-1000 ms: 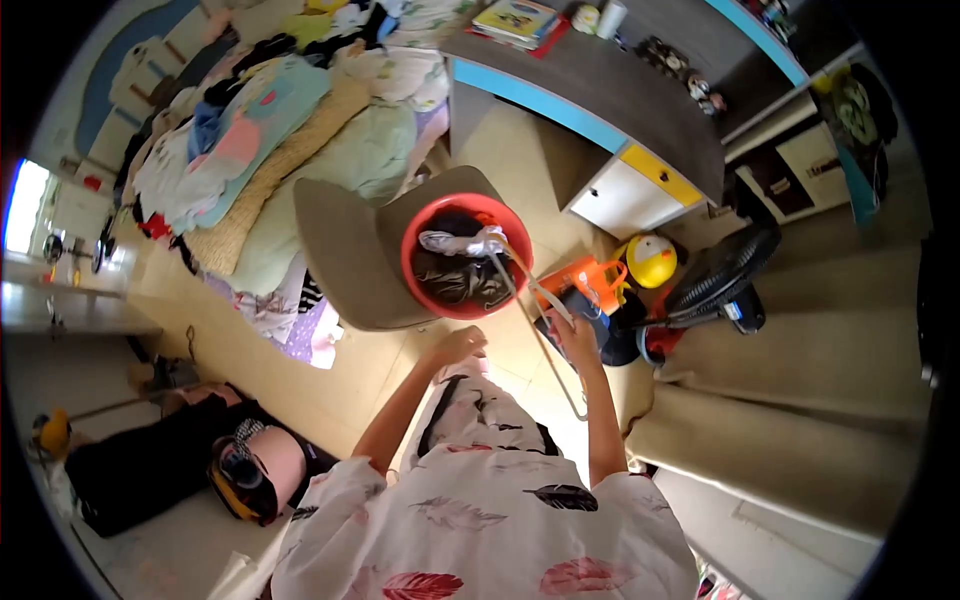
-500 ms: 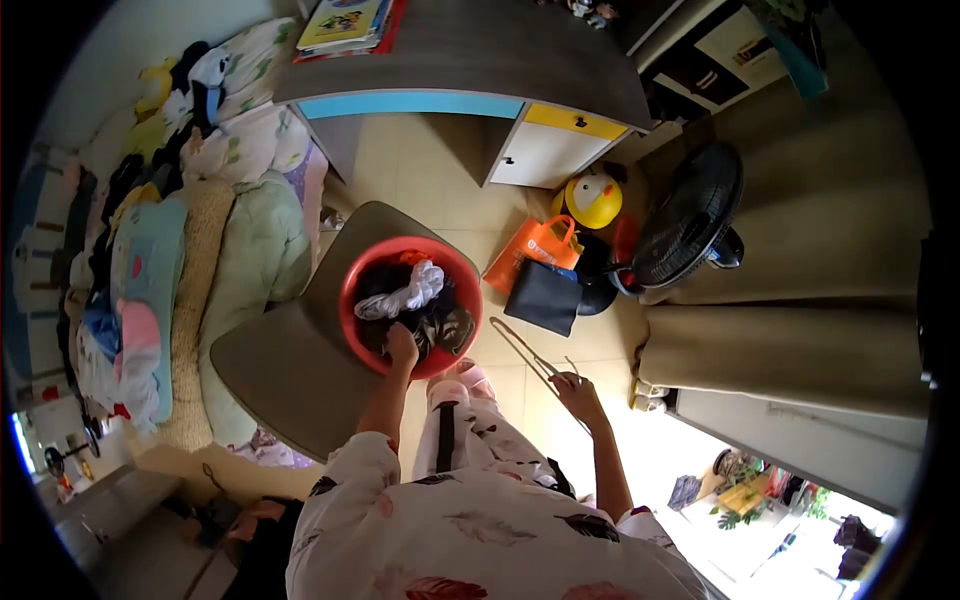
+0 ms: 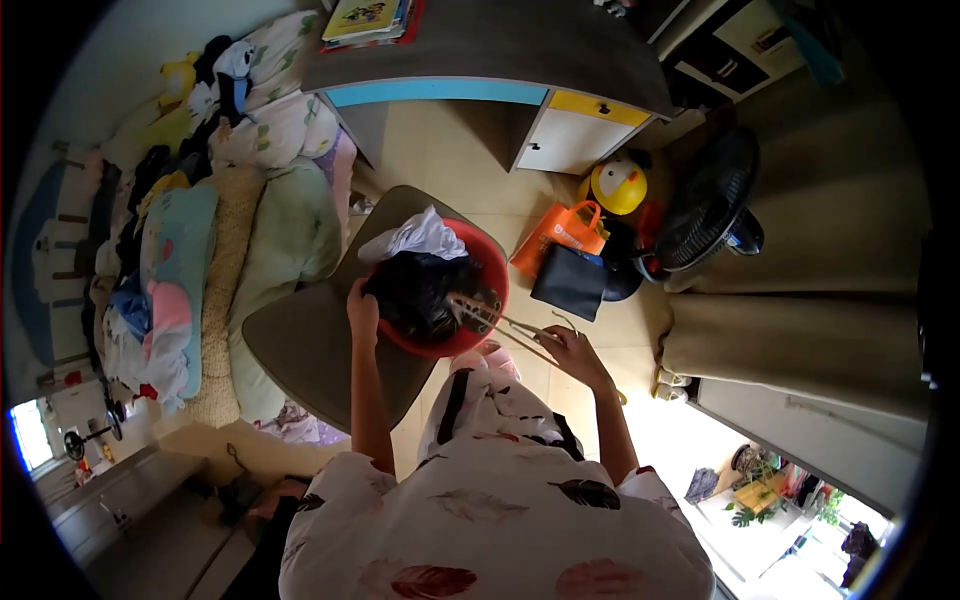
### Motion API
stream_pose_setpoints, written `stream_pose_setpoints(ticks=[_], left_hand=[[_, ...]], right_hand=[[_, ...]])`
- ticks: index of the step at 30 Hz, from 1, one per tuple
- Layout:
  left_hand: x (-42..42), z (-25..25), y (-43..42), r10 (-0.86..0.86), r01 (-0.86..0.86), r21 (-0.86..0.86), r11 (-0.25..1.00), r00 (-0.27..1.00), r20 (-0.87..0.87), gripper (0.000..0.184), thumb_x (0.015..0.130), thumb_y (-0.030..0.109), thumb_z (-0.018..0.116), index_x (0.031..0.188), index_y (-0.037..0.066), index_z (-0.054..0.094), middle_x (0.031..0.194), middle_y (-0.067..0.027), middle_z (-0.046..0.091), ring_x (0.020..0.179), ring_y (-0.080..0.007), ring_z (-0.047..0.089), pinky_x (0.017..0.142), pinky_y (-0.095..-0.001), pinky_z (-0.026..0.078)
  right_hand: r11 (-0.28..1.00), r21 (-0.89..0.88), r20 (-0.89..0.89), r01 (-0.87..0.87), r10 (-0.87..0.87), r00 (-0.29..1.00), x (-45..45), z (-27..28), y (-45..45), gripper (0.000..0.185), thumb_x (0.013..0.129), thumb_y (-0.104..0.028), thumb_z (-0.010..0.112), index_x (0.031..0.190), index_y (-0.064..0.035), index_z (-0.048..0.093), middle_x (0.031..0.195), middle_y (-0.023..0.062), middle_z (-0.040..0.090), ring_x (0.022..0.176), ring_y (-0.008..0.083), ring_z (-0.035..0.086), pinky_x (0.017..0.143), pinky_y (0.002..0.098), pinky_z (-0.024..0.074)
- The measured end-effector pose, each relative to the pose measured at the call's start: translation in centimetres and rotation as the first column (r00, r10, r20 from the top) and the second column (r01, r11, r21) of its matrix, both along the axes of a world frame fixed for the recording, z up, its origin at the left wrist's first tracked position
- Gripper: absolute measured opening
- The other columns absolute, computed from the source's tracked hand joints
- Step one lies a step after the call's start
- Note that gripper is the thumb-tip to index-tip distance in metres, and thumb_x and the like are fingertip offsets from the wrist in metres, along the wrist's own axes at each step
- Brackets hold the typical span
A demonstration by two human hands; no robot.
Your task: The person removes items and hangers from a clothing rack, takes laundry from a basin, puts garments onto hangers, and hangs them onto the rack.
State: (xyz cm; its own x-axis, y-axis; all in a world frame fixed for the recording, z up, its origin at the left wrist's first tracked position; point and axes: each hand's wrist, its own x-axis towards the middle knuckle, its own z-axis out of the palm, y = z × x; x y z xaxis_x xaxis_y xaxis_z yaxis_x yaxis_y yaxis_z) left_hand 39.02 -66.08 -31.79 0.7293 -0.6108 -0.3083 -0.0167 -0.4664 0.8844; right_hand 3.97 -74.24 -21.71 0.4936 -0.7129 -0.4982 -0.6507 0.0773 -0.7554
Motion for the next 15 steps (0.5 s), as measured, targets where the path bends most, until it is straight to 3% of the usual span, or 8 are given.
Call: stream_pose_setpoints(ticks=[1,4,6,8,10,11,13,15], left_hand=[[-0.6,3.0,0.1,0.002,-0.01,-0.067,0.998,0.993,-0.117,0.03,0.066,0.002,0.039,0.092,-0.003,0.054,0.079,-0.009,0.054,0.074,-0.0182,0.051,0.07,-0.0272,0.041],[-1.8,7.9,0.6,-0.1,0.101,0.004,0.995,0.989,-0.113,0.026,0.066,0.003,0.042,0.089,-0.002,0.053,0.074,-0.0033,0.05,0.068,-0.012,0.046,0.064,-0.0233,0.039],[-2.2,9.6,0.8,-0.05,0.055,0.026,0.998,0.984,-0.169,0.026,0.068,0.005,0.044,0.09,-0.001,0.054,0.075,-0.0038,0.052,0.07,-0.0134,0.049,0.065,-0.0242,0.04],[-2.4,10.0,0.8,-0.002,0.013,0.05,0.999,0.974,-0.225,0.025,0.07,0.007,0.045,0.092,-0.001,0.056,0.076,-0.0043,0.054,0.071,-0.0149,0.052,0.065,-0.0251,0.042],[-2.4,9.6,0.6,0.028,-0.095,-0.225,0.97,0.958,-0.286,0.021,0.071,0.015,0.054,0.086,-0.001,0.053,0.07,-0.0044,0.052,0.066,-0.0126,0.047,0.06,-0.0256,0.039],[-2.5,10.6,0.6,0.03,-0.098,-0.231,0.968,0.96,-0.279,0.021,0.071,0.015,0.054,0.086,-0.001,0.053,0.07,-0.0044,0.052,0.066,-0.0126,0.047,0.06,-0.0256,0.039],[-3.0,13.8,0.0,-0.069,0.088,-0.081,0.993,0.974,0.217,0.027,0.074,0.022,0.058,0.085,-0.001,0.052,0.07,-0.0111,0.055,0.064,-0.0203,0.052,0.061,-0.0301,0.042],[-3.8,16.0,-0.6,-0.124,0.135,-0.011,0.991,0.936,0.331,0.027,0.074,0.023,0.058,0.084,-0.002,0.052,0.072,-0.0147,0.055,0.065,-0.0261,0.053,0.062,-0.0321,0.042]], right_hand=[[0.999,-0.033,0.062,-0.001,0.003,0.998,0.3,-0.1,0.0,0.025,0.083,-0.02,0.055,0.099,-0.0004,0.057,0.067,0.0082,0.058,0.058,0.008,0.047,0.054,0.0247,0.0402],[0.994,-0.114,0.16,0.008,0.01,0.987,1.5,0.7,0.0,0.024,0.084,-0.019,0.054,0.096,0.001,0.058,0.065,0.007,0.059,0.057,0.0087,0.048,0.053,0.0253,0.0406],[0.985,-0.169,0.072,0.027,-0.015,0.997,2.0,3.6,-0.3,0.022,0.083,-0.022,0.053,0.091,-0.0021,0.059,0.064,0.0204,0.054,0.055,0.0289,0.053,0.052,0.0334,0.0409],[0.989,-0.146,0.008,0.011,-0.01,1.0,1.7,6.8,-0.3,0.019,0.083,-0.019,0.052,0.091,-0.0033,0.059,0.067,0.0182,0.056,0.056,0.0308,0.052,0.051,0.0339,0.0403],[0.896,-0.435,0.147,-0.096,0.175,0.973,0.5,9.3,-0.3,0.016,0.083,-0.015,0.051,0.091,-0.0036,0.06,0.074,0.0144,0.059,0.056,0.0278,0.053,0.05,0.0326,0.0403],[0.815,-0.55,0.025,-0.179,0.231,0.973,-0.4,10.2,-0.1,0.014,0.082,-0.012,0.052,0.09,-0.0038,0.061,0.078,0.0112,0.06,0.057,0.0257,0.054,0.049,0.0304,0.0403],[0.88,-0.449,0.084,-0.151,0.21,0.974,-0.8,15.1,-0.1,0.014,0.081,-0.012,0.053,0.09,-0.0038,0.061,0.078,0.0114,0.06,0.057,0.0248,0.054,0.049,0.03,0.0402],[0.926,-0.352,0.109,-0.136,0.185,0.977,-1.1,18.1,0.4,0.014,0.08,-0.013,0.056,0.087,-0.0036,0.062,0.073,0.0139,0.058,0.053,0.0278,0.052,0.047,0.0313,0.0385]])
